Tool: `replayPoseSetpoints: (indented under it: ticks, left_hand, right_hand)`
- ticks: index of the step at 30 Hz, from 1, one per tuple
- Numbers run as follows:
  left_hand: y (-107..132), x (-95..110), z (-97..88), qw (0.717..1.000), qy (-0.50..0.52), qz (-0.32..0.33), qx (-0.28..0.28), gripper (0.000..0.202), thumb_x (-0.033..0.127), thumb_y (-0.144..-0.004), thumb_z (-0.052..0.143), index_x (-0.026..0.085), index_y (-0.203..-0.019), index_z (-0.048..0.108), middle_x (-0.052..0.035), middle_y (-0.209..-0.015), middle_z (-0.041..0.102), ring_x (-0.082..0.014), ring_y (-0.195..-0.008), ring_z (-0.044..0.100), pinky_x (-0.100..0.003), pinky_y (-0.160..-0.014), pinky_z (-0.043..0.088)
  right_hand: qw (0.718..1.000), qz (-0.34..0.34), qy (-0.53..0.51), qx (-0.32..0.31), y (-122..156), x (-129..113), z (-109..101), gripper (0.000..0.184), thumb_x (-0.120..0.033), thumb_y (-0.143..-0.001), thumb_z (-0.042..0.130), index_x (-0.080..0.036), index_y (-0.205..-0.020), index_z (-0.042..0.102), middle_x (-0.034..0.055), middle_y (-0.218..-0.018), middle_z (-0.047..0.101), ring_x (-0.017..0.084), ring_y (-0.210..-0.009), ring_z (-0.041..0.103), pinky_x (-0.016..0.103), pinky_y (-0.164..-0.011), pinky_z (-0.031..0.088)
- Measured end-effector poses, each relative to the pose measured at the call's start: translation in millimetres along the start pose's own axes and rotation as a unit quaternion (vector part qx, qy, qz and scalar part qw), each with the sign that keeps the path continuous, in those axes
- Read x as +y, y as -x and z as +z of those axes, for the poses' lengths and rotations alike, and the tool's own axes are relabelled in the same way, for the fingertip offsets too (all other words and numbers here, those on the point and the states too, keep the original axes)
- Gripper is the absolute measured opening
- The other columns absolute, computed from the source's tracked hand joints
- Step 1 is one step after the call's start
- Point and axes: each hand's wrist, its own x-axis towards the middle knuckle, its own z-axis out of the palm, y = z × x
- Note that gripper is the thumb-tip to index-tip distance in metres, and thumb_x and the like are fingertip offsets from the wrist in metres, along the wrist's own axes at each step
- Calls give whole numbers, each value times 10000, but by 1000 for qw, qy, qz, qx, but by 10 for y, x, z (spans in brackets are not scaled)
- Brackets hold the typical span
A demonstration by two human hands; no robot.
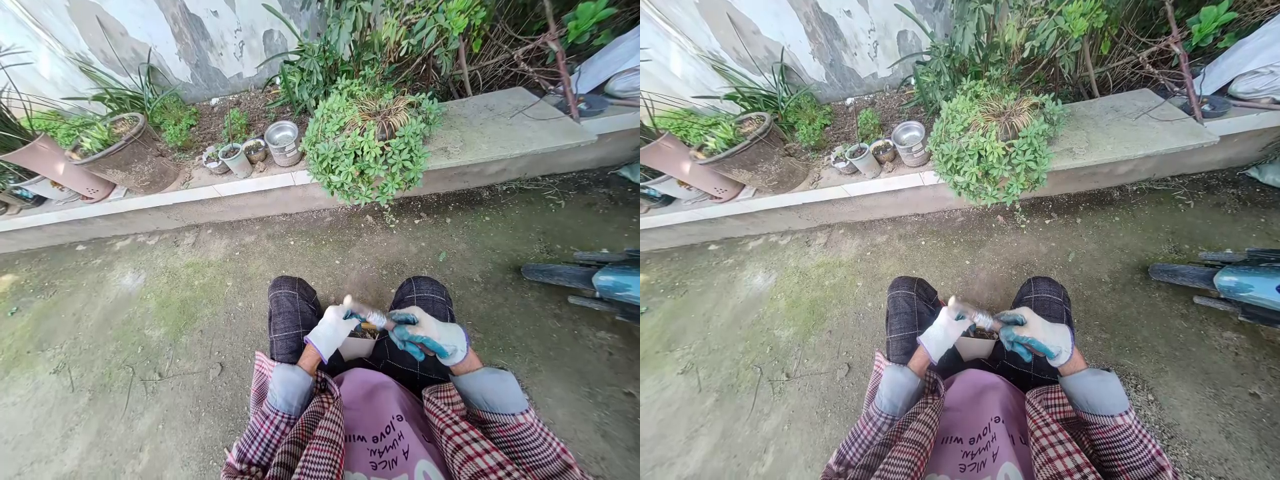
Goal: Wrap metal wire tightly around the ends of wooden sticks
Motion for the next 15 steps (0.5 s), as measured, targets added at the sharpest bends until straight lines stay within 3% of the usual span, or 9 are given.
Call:
replayPoseSetpoints:
  ticks: [2, 4, 7, 9, 12, 15]
  left_hand:
    - [-14, 44, -101, 1000, 10, 12, -16, 95, 268, -805, 745, 210, -732, 724, -35, -740, 706, -200, -782, 662, -273, -768, 544]
    - [-30, 68, -189, 999, 6, 18, -35, 129, 277, -823, 718, 210, -712, 716, -35, -747, 703, -192, -773, 650, -269, -764, 536]
    - [-49, 43, -211, 999, -23, 9, -39, 145, 258, -816, 707, 207, -680, 697, -27, -729, 683, -181, -754, 622, -272, -770, 520]
    - [-54, -3, -129, 1000, -18, -8, -22, 117, 239, -809, 706, 199, -699, 701, -19, -737, 684, -175, -762, 614, -275, -777, 512]
    - [-38, -46, 77, 994, 86, -67, 11, 63, 204, -792, 693, 175, -736, 695, -2, -727, 676, -146, -714, 594, -271, -725, 496]
    - [21, -4, 219, 968, 223, -111, -22, 137, 271, -753, 764, 148, -765, 704, 6, -669, 652, -120, -608, 550, -270, -642, 473]
  right_hand:
    - [991, 53, 111, -61, -14, 11, -10, 299, -436, -803, 739, -161, -919, 721, -2, -658, 648, 94, -442, 495, 221, -401, 385]
    - [967, 91, 224, -78, -61, 45, -17, 222, -356, -800, 712, -173, -918, 753, -9, -654, 647, 104, -492, 510, 227, -450, 403]
    - [938, 102, 333, 6, -177, 145, -73, 115, -299, -771, 720, -200, -816, 755, -10, -617, 631, 129, -547, 528, 247, -509, 399]
    - [919, 90, 372, 91, -239, 207, -142, 157, -307, -804, 700, -198, -885, 778, 40, -740, 710, 172, -662, 598, 280, -608, 455]
    - [914, 52, 353, 193, -256, 245, -220, 266, -381, -870, 672, -187, -1010, 786, 87, -866, 756, 215, -760, 653, 314, -687, 503]
    - [951, 13, 214, 222, -222, 251, -204, 355, -524, -887, 703, -188, -986, 757, 17, -692, 663, 165, -573, 567, 284, -532, 455]
